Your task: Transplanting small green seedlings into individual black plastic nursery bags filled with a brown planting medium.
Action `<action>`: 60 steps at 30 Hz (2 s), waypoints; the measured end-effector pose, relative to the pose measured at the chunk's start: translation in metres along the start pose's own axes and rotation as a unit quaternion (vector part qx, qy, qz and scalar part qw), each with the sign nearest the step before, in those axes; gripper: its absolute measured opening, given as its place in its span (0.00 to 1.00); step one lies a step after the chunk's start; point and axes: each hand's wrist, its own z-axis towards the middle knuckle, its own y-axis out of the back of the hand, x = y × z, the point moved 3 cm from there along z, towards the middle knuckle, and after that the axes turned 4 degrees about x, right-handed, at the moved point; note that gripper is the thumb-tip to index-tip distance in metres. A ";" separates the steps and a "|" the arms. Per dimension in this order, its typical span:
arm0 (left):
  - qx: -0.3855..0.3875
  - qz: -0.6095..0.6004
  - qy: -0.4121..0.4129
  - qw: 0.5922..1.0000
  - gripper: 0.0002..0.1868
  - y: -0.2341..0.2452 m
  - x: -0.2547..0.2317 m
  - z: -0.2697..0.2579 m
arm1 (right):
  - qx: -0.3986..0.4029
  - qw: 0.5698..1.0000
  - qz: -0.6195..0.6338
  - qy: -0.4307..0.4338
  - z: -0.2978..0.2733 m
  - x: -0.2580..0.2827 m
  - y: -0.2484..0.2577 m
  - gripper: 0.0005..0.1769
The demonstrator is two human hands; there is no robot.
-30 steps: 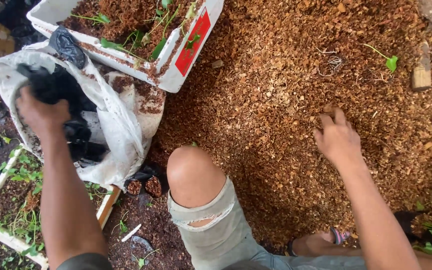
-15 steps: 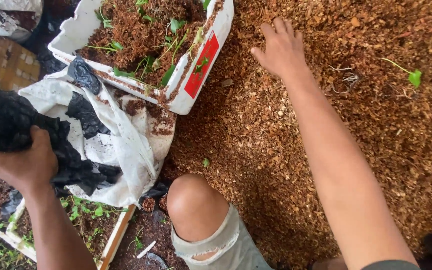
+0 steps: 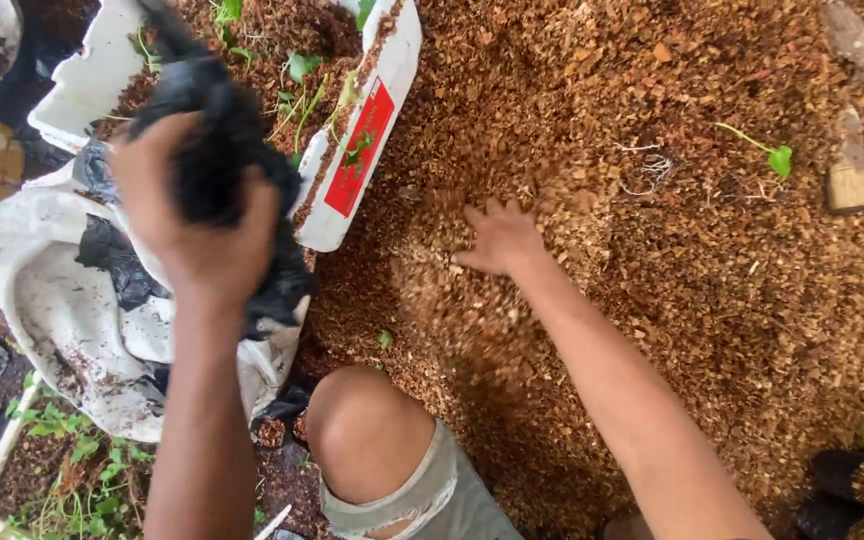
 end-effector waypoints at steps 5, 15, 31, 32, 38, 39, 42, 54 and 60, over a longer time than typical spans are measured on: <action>0.054 -0.042 -0.020 0.997 0.30 -0.092 -0.025 0.024 | -0.057 0.997 0.033 0.033 0.002 0.000 -0.026 0.49; 0.441 0.075 0.075 0.891 0.57 -0.304 -0.020 -0.008 | -0.268 0.948 0.015 0.169 -0.045 -0.015 -0.059 0.33; 0.539 0.073 0.291 0.787 0.34 -0.263 0.109 -0.143 | -0.566 0.799 0.188 0.080 -0.145 -0.131 -0.107 0.08; 0.540 0.074 0.289 0.787 0.34 -0.262 0.114 -0.145 | -0.567 0.798 0.189 0.078 -0.145 -0.133 -0.110 0.08; 0.448 0.003 0.225 0.865 0.32 -0.211 0.105 -0.155 | -0.556 0.816 0.137 0.082 -0.162 -0.124 -0.126 0.08; 0.428 -0.059 0.253 0.866 0.34 -0.195 0.095 -0.154 | -0.540 0.827 0.136 0.072 -0.164 -0.122 -0.128 0.07; 0.413 -0.121 0.315 0.846 0.38 -0.168 0.086 -0.166 | -0.502 0.852 0.138 0.055 -0.168 -0.119 -0.132 0.08; 0.566 -0.054 0.354 0.743 0.19 -0.048 0.069 -0.154 | -0.450 0.876 0.130 0.118 -0.147 -0.097 -0.140 0.09; 0.525 -0.167 0.420 0.721 0.19 0.014 0.046 -0.208 | -0.453 0.875 0.106 0.138 -0.139 -0.072 -0.134 0.08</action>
